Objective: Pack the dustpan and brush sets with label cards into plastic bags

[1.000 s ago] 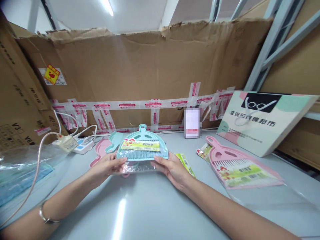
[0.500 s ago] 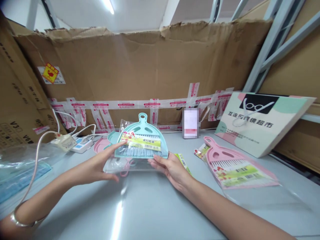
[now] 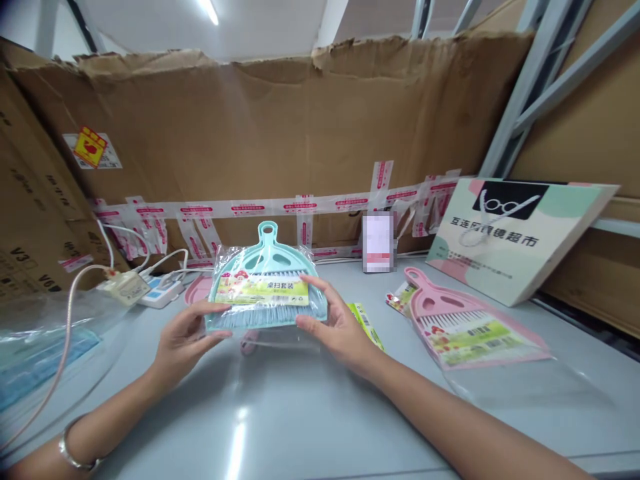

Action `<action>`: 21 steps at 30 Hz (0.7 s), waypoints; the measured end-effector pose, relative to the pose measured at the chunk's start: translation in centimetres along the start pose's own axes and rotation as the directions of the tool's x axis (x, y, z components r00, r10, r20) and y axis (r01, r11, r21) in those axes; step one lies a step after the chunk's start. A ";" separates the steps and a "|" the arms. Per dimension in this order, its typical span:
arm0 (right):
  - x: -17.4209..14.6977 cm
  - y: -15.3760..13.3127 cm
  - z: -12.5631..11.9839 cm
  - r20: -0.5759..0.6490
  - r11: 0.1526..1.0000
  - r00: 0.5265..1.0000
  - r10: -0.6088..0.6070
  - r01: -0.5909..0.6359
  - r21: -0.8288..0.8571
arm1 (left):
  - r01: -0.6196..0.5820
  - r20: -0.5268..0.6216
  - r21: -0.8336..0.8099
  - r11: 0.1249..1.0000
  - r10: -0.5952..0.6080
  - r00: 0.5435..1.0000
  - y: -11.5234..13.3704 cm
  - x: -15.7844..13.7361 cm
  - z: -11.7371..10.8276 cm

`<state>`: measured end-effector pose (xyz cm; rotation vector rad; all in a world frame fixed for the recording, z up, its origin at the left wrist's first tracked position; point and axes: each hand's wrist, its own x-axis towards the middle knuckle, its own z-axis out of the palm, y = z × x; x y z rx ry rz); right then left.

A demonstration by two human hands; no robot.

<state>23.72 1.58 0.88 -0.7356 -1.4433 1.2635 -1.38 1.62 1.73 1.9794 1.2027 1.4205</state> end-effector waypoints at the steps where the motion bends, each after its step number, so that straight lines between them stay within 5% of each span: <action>1: -0.1 0.1 -0.3 0.051 0.999 0.998 -0.030 0.031 -0.026 | 0.004 -0.026 -0.001 1.000 -0.005 1.000 0.2 0.0 0.0; 5: -0.6 0.7 -1.1 0.184 0.974 0.979 -0.085 0.121 -0.194 | 0.047 -0.117 -0.008 0.999 -0.047 0.992 0.9 -0.3 0.0; 9: -1.0 0.8 -0.3 0.068 0.947 0.995 -0.077 0.094 -0.308 | 0.090 -0.144 0.013 0.996 -0.087 0.986 1.1 -0.7 0.5; 15: -0.8 0.7 2.0 -0.214 0.976 0.974 -0.074 0.027 -0.217 | 0.193 -0.060 -0.110 0.975 -0.201 0.978 1.0 -1.1 2.3; 18: -0.7 0.8 2.7 -0.177 0.997 0.983 -0.044 0.032 -0.069 | 0.299 -0.040 -0.201 0.933 -0.313 0.949 1.0 -1.0 2.9; 21: -0.5 0.9 3.1 -0.157 0.996 0.985 0.075 -0.065 0.068 | 0.294 -0.161 -0.182 0.938 -0.323 0.933 0.9 -0.9 3.0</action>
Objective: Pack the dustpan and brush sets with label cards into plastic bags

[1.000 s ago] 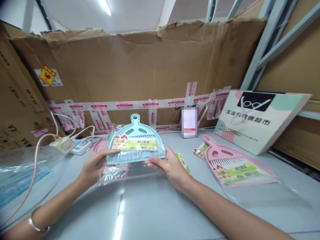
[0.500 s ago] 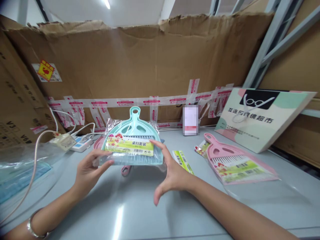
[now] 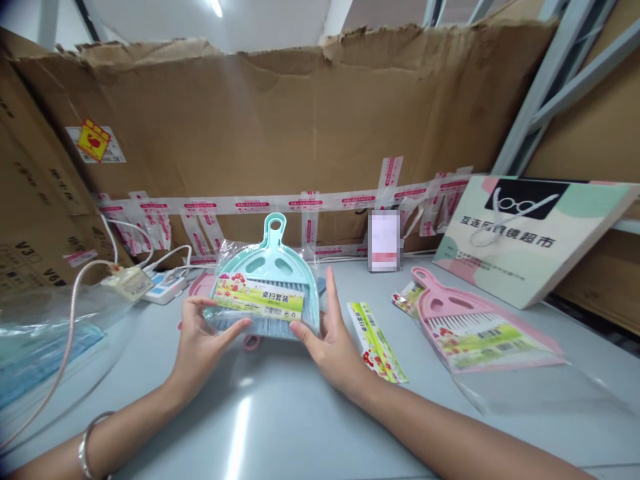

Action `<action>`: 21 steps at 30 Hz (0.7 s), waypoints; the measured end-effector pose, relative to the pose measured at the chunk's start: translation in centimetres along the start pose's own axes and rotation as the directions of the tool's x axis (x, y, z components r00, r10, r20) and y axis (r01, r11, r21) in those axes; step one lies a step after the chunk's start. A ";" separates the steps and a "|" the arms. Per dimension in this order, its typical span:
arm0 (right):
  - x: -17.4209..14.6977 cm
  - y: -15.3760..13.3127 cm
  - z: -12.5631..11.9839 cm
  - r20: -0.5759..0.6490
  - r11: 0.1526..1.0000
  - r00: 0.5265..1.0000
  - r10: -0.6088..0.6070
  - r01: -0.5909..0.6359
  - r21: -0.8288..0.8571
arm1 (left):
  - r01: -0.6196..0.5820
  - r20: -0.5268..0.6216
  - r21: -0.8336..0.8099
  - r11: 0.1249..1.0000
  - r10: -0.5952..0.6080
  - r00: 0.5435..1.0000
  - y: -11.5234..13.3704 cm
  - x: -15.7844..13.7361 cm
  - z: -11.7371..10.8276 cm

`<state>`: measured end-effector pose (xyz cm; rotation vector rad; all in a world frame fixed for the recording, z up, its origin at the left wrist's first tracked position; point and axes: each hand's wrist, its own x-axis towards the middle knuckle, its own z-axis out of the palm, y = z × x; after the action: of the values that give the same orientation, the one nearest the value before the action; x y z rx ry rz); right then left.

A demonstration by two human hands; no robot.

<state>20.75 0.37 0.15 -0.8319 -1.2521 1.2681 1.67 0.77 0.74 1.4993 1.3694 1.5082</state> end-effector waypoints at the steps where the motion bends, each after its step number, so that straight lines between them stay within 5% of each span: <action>1: 0.1 0.1 0.1 -0.025 0.998 0.998 0.054 -0.053 0.023 | -0.026 -0.027 0.010 1.000 0.026 0.999 0.0 0.0 0.0; 6: 0.8 0.8 0.3 -0.100 0.970 0.966 0.239 -0.242 -0.020 | -0.110 0.041 0.072 0.991 0.107 0.993 0.0 -0.4 0.2; 11: 0.4 0.9 0.6 -0.138 0.983 0.988 0.074 -0.096 -0.158 | 0.132 0.128 0.020 0.991 -0.134 0.983 0.4 0.1 0.5; 21: 0.4 1.0 -0.1 -0.128 0.980 0.992 -0.013 -0.013 -0.198 | 0.087 0.188 -0.003 0.996 -0.085 0.978 0.6 -0.2 0.0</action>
<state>20.59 1.01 -0.78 -1.0407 -1.2882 1.0828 1.82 0.39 1.21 1.5146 1.2951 1.2841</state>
